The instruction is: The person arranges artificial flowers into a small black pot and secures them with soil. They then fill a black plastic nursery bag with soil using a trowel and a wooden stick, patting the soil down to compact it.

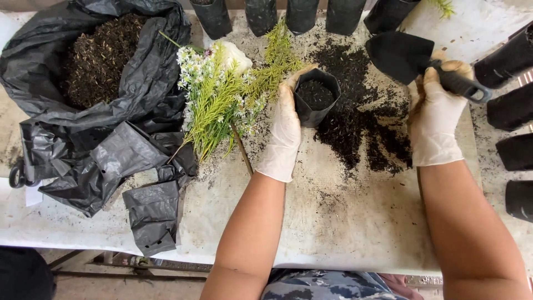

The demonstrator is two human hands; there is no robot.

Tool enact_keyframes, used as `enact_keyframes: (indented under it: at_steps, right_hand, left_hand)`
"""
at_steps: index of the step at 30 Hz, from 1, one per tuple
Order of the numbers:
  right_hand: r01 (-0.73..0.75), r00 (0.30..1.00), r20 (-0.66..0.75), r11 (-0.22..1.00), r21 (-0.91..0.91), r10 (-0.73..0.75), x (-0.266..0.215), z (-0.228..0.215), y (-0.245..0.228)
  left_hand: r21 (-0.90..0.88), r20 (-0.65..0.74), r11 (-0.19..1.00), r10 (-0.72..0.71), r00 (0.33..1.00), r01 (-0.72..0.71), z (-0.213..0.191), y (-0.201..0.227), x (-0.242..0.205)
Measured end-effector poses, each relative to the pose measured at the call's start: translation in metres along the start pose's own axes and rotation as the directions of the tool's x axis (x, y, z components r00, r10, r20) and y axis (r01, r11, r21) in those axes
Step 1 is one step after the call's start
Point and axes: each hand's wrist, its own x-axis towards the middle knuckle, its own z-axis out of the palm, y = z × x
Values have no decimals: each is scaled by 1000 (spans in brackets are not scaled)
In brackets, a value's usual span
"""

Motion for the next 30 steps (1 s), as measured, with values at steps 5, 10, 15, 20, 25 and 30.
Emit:
enact_keyframes:
  at_steps: [5, 10, 15, 20, 25, 30]
  right_hand:
    - [-190, 980, -33, 968, 162, 198, 6, -12, -2]
    - [-381, 907, -115, 904, 194, 406, -6, -8, -17]
    - [-527, 766, -322, 830, 182, 557, -24, -8, -41]
    - [-518, 727, -355, 809, 278, 588, -23, -13, -58]
    - [-517, 709, -405, 816, 259, 578, -40, 33, -110]
    - [-483, 847, -142, 852, 201, 513, -41, 59, -137]
  left_hand:
    - [-27, 12, 999, -35, 999, 36, -2, -2, 0]
    - [8, -31, 998, -60, 998, 60, 0, 3, -3]
    - [1, -11, 999, -40, 999, 40, 3, 6, -3]
    - [-37, -25, 999, -25, 999, 24, 1, 0, -3]
    - [-3, -24, 999, -49, 998, 49, 4, 6, -5]
    - [17, -4, 1000, -19, 1000, 19, 3, 4, -2]
